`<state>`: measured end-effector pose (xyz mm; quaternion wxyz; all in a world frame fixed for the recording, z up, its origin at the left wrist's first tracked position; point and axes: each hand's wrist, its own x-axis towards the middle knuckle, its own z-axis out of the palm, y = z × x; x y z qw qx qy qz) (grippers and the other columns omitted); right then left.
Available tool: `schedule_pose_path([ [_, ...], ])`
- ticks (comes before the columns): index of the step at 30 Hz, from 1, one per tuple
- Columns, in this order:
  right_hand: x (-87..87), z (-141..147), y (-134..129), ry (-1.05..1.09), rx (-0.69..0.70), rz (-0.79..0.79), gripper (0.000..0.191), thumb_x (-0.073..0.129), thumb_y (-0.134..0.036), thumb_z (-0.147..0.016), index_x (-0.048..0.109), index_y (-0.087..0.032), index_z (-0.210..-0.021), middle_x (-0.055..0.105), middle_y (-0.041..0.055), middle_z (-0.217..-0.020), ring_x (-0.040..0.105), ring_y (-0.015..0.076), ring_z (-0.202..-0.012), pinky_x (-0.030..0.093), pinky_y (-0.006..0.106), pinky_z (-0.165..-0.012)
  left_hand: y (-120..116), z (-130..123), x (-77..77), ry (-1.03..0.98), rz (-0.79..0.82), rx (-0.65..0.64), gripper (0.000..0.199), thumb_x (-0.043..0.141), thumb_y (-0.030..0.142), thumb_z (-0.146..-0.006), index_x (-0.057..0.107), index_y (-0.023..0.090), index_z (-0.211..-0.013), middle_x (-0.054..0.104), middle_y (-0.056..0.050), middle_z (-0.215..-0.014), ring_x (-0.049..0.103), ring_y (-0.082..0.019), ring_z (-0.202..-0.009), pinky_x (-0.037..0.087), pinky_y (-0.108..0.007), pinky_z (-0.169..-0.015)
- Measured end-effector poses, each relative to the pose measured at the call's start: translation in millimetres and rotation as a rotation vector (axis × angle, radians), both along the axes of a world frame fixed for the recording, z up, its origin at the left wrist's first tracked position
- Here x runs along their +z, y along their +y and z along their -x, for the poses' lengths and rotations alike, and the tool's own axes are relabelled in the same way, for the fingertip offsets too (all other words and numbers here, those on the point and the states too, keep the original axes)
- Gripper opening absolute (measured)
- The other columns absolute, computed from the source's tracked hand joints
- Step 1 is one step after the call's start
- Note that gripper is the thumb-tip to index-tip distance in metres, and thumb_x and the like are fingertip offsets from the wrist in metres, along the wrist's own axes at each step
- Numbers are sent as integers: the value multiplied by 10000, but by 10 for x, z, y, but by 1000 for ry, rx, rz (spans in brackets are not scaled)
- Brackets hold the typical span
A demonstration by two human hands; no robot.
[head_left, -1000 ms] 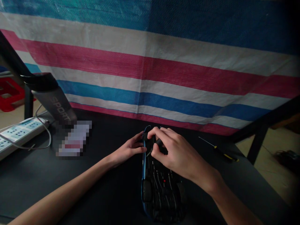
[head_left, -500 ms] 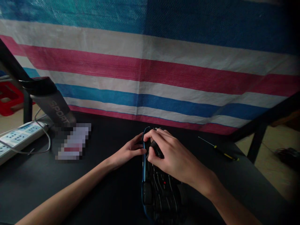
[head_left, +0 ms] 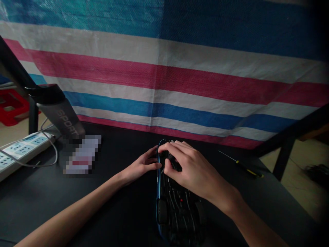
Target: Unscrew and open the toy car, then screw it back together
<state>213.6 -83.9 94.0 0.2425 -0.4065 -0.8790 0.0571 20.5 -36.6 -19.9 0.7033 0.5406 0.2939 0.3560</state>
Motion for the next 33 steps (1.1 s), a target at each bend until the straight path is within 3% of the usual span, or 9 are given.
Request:
schedule_pose_path([
  [5, -23, 19, 6, 0, -35, -29, 110, 506, -204, -988, 609, -216, -953, 672, 11, -856, 609, 182, -830, 458, 351, -812, -4, 2, 12, -15, -8, -12, 713, 770, 278, -847, 467, 219, -1490, 321, -135, -1646, 479, -361, -1387, 325, -534, -1180],
  [15, -62, 25, 29, 28, -18, -33, 46, 533, -187, -944, 568, -212, -958, 648, 10, -869, 582, 184, -824, 447, 357, -837, -6, -2, -10, -17, -19, -3, 758, 774, 281, -840, 433, 225, -1515, 372, -132, -1617, 478, -360, -1375, 331, -532, -1168],
  [19, -46, 18, 29, 56, 26, -47, 135, 551, -144, -903, 575, -203, -1022, 665, 35, -996, 593, 203, -965, 432, 369, -919, -8, 0, -8, -9, -16, 3, 728, 767, 276, -847, 450, 216, -1500, 379, -138, -1612, 471, -358, -1381, 323, -539, -1173],
  [23, -41, 11, 26, 36, -10, -39, 55, 528, -218, -967, 578, -215, -946, 660, 9, -854, 590, 186, -812, 444, 358, -826, -3, 3, 3, -16, -27, -13, 733, 767, 282, -851, 443, 220, -1506, 377, -134, -1616, 441, -360, -1415, 306, -536, -1188],
  [27, -51, 5, 38, 58, 7, -28, 133, 540, -175, -934, 578, -214, -1056, 693, 28, -984, 612, 198, -907, 450, 362, -864, -4, 11, 4, -13, -16, -13, 744, 773, 299, -848, 439, 232, -1509, 406, -130, -1602, 439, -363, -1420, 290, -554, -1196],
  [30, -58, -4, 48, 45, -11, -13, 90, 503, -214, -980, 582, -214, -1022, 695, 19, -905, 608, 183, -820, 456, 352, -822, -8, 17, 12, -7, -17, -19, 730, 762, 302, -860, 439, 251, -1513, 407, -119, -1603, 416, -360, -1438, 260, -563, -1209],
  [33, -58, -13, 51, 54, 1, -36, 98, 524, -183, -950, 589, -212, -1017, 696, 21, -935, 610, 180, -850, 449, 353, -853, -3, 17, 16, -11, -26, -25, 735, 762, 306, -861, 436, 259, -1518, 404, -124, -1604, 413, -365, -1440, 268, -569, -1204],
])
